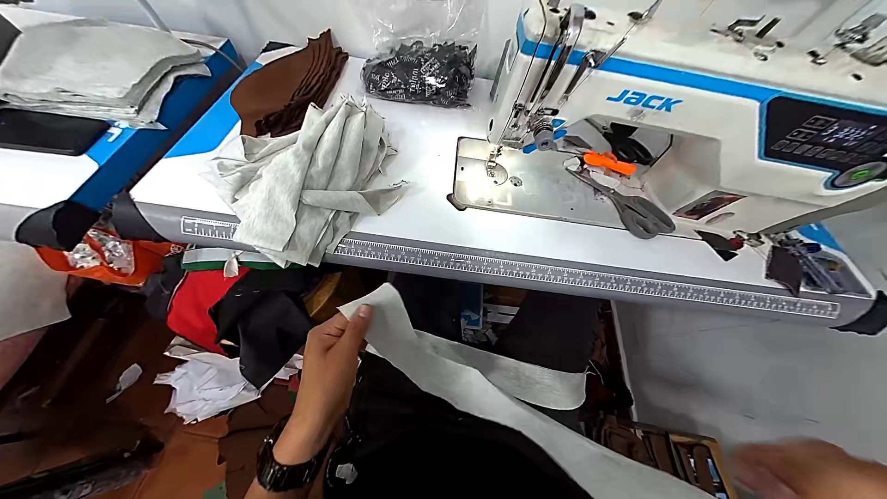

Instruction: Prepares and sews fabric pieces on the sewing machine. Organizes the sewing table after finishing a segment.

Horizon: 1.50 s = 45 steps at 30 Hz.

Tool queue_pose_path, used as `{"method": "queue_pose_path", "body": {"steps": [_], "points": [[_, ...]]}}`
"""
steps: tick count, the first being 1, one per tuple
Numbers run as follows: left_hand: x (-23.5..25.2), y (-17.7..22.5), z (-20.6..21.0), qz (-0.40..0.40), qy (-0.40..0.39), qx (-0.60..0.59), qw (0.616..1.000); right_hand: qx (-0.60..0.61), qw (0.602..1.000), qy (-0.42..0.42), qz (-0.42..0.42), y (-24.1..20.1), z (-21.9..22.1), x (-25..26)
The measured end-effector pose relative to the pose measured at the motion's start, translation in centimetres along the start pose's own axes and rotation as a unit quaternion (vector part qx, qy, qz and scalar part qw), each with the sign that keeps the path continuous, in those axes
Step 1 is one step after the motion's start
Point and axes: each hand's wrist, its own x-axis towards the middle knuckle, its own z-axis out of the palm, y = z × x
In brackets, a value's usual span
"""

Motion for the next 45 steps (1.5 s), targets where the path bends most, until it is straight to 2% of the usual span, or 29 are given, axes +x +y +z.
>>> {"method": "queue_pose_path", "body": {"steps": [2, 4, 5, 7, 10, 13, 23, 27, 30, 34, 36, 38, 40, 41, 45], "points": [[-0.6, 1.7, 2.1, 0.068, -0.023, -0.003, 0.997, 0.137, 0.990, -0.019, -0.012, 0.3, 3.3, 2.0], [-1.2, 3.1, 4.6, 0.088, -0.042, -0.070, 0.993, 0.277, 0.960, -0.034, -0.027, 0.5, 7.8, 4.0], [-1.5, 3.6, 5.8, 0.090, -0.053, -0.096, 0.990, 0.310, 0.950, -0.032, -0.025, 0.5, 10.0, 5.0], [-2.2, 4.5, 7.7, 0.103, -0.074, -0.126, 0.984, 0.275, 0.961, 0.021, -0.019, 0.4, 13.6, 6.9], [-3.2, 5.2, 9.3, 0.135, -0.102, -0.149, 0.974, 0.146, 0.974, 0.162, -0.060, 1.5, 16.4, 9.4], [-3.5, 4.8, 9.7, 0.141, -0.134, -0.190, 0.962, 0.124, 0.966, 0.222, -0.043, 2.1, 16.6, 10.6], [-3.7, 5.1, 9.4, 0.108, -0.168, -0.203, 0.959, 0.123, 0.960, 0.251, -0.012, 2.7, 16.1, 10.6], [-3.9, 5.3, 9.2, 0.113, -0.179, -0.198, 0.957, 0.091, 0.962, 0.257, -0.016, 2.7, 16.0, 10.6], [-4.0, 5.4, 9.1, 0.128, -0.216, -0.216, 0.943, 0.046, 0.961, 0.272, -0.017, 2.7, 16.1, 10.5], [-3.7, 5.3, 9.5, 0.124, -0.147, -0.178, 0.965, 0.014, 0.962, 0.274, 0.013, 3.1, 16.0, 10.2], [-3.3, 5.8, 9.3, 0.085, -0.138, -0.188, 0.969, 0.058, 0.969, 0.236, 0.044, 4.0, 15.3, 9.8], [-3.1, 6.2, 9.2, 0.065, -0.137, -0.193, 0.969, 0.159, 0.971, 0.158, 0.082, 5.0, 14.4, 9.5], [-2.9, 6.4, 9.1, 0.063, -0.145, -0.186, 0.970, 0.272, 0.954, 0.079, 0.092, 5.5, 14.1, 9.5], [-2.9, 6.4, 9.1, 0.066, -0.152, -0.181, 0.969, 0.303, 0.946, 0.069, 0.087, 5.4, 14.4, 9.6], [-3.0, 6.0, 9.2, 0.111, -0.144, -0.154, 0.971, 0.316, 0.933, 0.166, 0.054, 4.8, 15.8, 10.2]]}}
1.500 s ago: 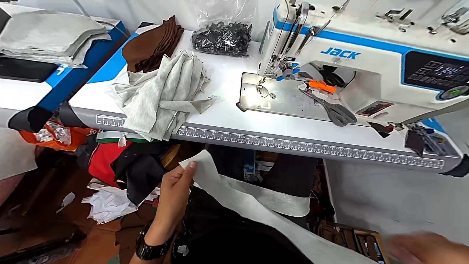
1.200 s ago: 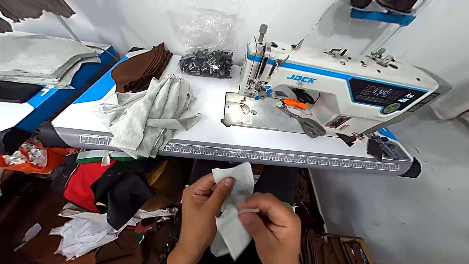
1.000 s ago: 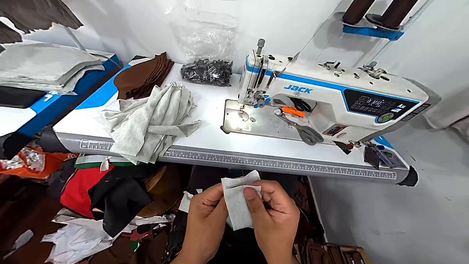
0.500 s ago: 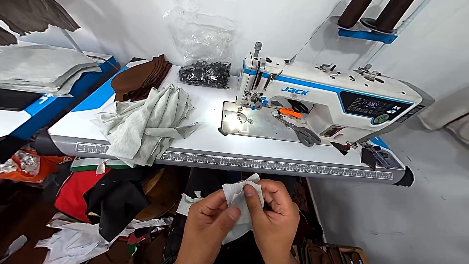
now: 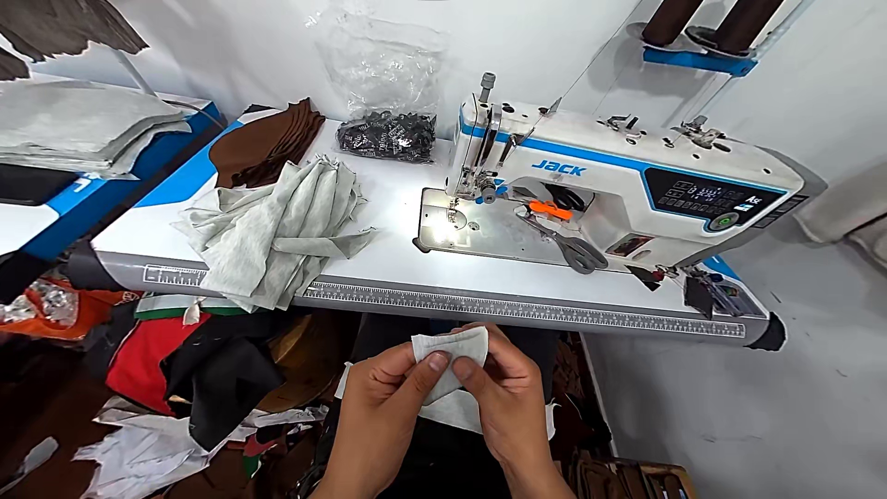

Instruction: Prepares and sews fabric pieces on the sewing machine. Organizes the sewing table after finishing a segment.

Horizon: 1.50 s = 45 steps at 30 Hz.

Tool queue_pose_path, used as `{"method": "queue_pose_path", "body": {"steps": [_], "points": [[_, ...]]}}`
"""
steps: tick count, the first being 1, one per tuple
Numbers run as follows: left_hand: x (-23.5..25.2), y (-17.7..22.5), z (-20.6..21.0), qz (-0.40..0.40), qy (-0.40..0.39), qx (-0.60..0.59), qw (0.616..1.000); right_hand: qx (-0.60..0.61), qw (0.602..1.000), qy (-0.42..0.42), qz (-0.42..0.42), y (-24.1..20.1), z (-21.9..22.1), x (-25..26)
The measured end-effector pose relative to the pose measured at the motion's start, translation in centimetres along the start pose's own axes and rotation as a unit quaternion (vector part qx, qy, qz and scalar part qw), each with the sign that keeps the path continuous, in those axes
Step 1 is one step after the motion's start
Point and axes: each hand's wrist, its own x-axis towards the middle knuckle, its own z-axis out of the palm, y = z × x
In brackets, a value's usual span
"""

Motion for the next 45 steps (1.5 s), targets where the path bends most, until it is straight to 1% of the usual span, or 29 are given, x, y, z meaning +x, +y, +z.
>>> {"method": "queue_pose_path", "body": {"steps": [4, 8, 11, 14, 17, 20, 26, 33, 36, 39, 42, 45], "points": [[-0.2, -0.3, -0.3, 0.050, 0.014, 0.063, 0.997, -0.020, 0.998, 0.052, -0.040, 0.4, 0.3, 0.1], [-0.1, -0.6, -0.6, 0.054, 0.050, 0.066, 0.995, -0.093, 0.989, 0.087, -0.068, 0.5, 0.2, 0.0], [0.0, -1.1, -0.5, 0.079, 0.069, 0.077, 0.992, -0.178, 0.972, 0.105, -0.111, 0.5, 0.4, -0.1], [0.0, -1.6, -0.3, 0.121, 0.072, 0.119, 0.983, -0.255, 0.945, 0.113, -0.170, 0.4, 0.6, -0.1], [0.1, -1.8, -0.4, 0.155, 0.071, 0.158, 0.973, -0.280, 0.934, 0.109, -0.192, 0.4, 0.7, 0.0], [0.1, -1.8, -0.3, 0.171, 0.060, 0.170, 0.969, -0.274, 0.939, 0.099, -0.185, 0.4, 0.9, -0.1], [0.2, -1.8, -0.2, 0.166, 0.053, 0.177, 0.969, -0.261, 0.949, 0.076, -0.160, 0.0, 1.0, -0.2], [0.2, -1.8, -0.5, 0.161, 0.049, 0.196, 0.966, -0.230, 0.967, 0.022, -0.109, -0.6, 0.7, -0.2], [0.2, -1.7, -0.7, 0.192, 0.050, 0.232, 0.952, -0.208, 0.975, -0.018, -0.080, -1.3, 0.7, -0.4], [0.1, -1.7, -0.8, 0.226, 0.059, 0.274, 0.933, -0.164, 0.984, -0.066, -0.032, -2.2, 0.7, -0.5], [0.0, -1.6, -0.7, 0.246, 0.056, 0.324, 0.912, -0.139, 0.987, -0.081, 0.004, -2.9, 0.6, -0.7], [-0.3, -1.7, -0.6, 0.261, 0.051, 0.360, 0.894, -0.148, 0.984, -0.093, 0.028, -3.7, 0.4, -0.8]]}}
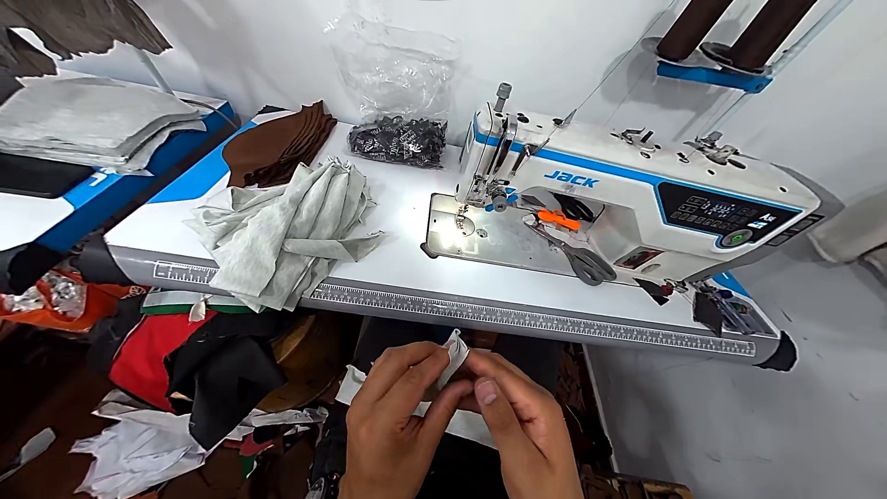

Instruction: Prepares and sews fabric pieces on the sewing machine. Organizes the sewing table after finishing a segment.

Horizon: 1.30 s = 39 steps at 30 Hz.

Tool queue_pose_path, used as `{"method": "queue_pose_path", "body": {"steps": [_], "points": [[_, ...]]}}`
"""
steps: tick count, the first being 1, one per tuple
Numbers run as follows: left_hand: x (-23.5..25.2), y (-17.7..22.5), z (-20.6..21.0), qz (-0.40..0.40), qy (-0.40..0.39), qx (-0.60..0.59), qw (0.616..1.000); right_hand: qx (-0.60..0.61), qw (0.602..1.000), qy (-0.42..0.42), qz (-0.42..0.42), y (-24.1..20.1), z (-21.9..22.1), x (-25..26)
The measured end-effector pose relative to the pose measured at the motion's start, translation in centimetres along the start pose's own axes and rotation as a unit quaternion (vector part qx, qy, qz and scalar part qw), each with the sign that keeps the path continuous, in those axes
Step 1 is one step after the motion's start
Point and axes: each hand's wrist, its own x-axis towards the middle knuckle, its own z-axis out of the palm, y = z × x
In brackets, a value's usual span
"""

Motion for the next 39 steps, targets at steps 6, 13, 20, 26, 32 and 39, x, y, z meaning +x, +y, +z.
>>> {"method": "queue_pose_path", "body": {"steps": [6, 13, 20, 26, 32, 39], "points": [[-0.1, 0.1, 0.2, -0.005, 0.006, 0.018, 1.000, -0.102, 0.995, -0.017, -0.002, -1.8, 0.0, -0.2], [0.7, 0.1, -0.6, -0.110, -0.021, -0.139, 0.984, -0.184, 0.982, -0.012, -0.026, -2.6, -1.0, 0.7], [1.6, 0.5, -1.2, -0.214, -0.044, -0.276, 0.936, -0.158, 0.985, -0.073, -0.018, -0.3, -3.1, 4.4], [1.7, -0.2, -0.7, -0.273, -0.084, -0.361, 0.888, -0.089, 0.993, -0.066, -0.031, -0.5, -2.6, 5.7], [3.1, -3.3, 0.7, -0.202, -0.093, -0.231, 0.947, -0.114, 0.993, 0.030, 0.001, 2.3, -2.9, 7.2], [14.9, -10.6, 5.4, -0.107, -0.284, 0.124, 0.945, -0.308, 0.948, 0.070, 0.048, 10.7, -6.5, 16.3]]}}
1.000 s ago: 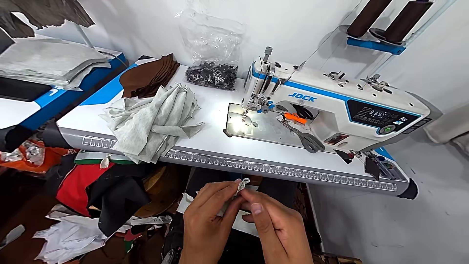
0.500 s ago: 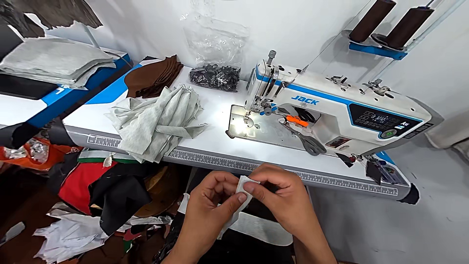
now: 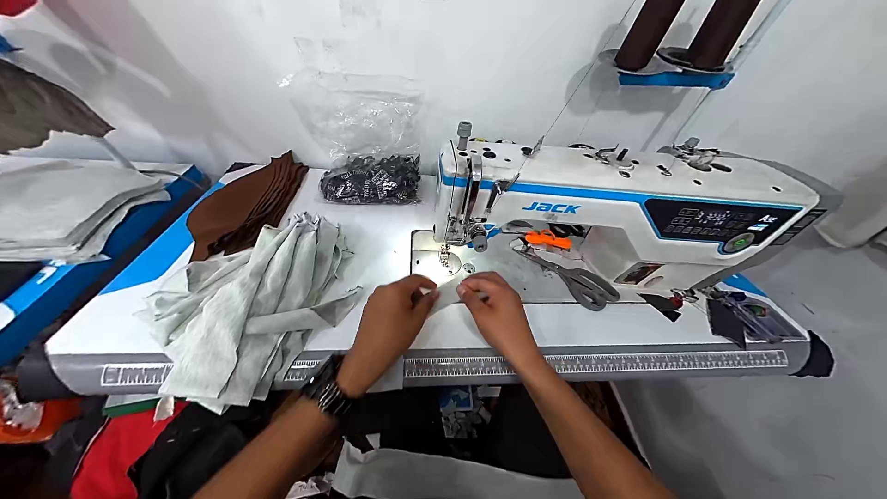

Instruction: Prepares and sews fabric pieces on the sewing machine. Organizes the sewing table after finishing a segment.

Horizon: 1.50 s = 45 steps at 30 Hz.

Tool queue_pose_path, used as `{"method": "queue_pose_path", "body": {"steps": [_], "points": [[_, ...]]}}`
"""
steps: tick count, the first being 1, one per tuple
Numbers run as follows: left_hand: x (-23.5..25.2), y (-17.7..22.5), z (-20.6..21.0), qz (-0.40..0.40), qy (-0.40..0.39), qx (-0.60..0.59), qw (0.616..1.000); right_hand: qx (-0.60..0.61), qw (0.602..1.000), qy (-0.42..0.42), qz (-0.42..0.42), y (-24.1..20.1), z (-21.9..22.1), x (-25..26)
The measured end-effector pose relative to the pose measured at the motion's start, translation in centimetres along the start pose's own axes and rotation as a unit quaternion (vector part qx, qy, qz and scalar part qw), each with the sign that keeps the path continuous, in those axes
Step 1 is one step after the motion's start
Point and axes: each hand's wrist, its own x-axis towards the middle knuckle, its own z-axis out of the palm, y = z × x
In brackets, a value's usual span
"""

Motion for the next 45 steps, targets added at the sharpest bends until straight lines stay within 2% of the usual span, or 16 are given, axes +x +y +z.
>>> {"method": "queue_pose_path", "body": {"steps": [4, 8, 12, 16, 20, 28, 45], "points": [[5.0, -1.6, 1.9, -0.017, -0.042, 0.073, 0.996, -0.129, 0.991, -0.022, -0.032, 3.6, 1.3, 5.7], [6.9, -3.0, 3.3, -0.031, -0.058, 0.119, 0.991, -0.222, 0.972, -0.043, -0.066, 5.2, 1.3, 8.0], [7.5, -4.0, 3.5, -0.016, -0.050, 0.107, 0.993, -0.193, 0.975, -0.024, -0.109, 6.7, 0.2, 8.1], [7.6, -4.8, 3.4, 0.004, -0.054, 0.088, 0.995, -0.134, 0.971, -0.075, -0.181, 7.3, -0.7, 6.9], [7.6, -5.2, 3.4, 0.016, -0.055, 0.091, 0.994, -0.178, 0.955, -0.099, -0.217, 7.2, -0.2, 6.3], [7.6, -4.9, 4.1, 0.009, -0.018, 0.110, 0.994, -0.221, 0.944, -0.097, -0.223, 7.1, -0.2, 6.7], [7.9, -4.9, 4.4, -0.002, -0.015, 0.129, 0.992, -0.263, 0.935, -0.081, -0.222, 6.8, 0.0, 6.4]]}}
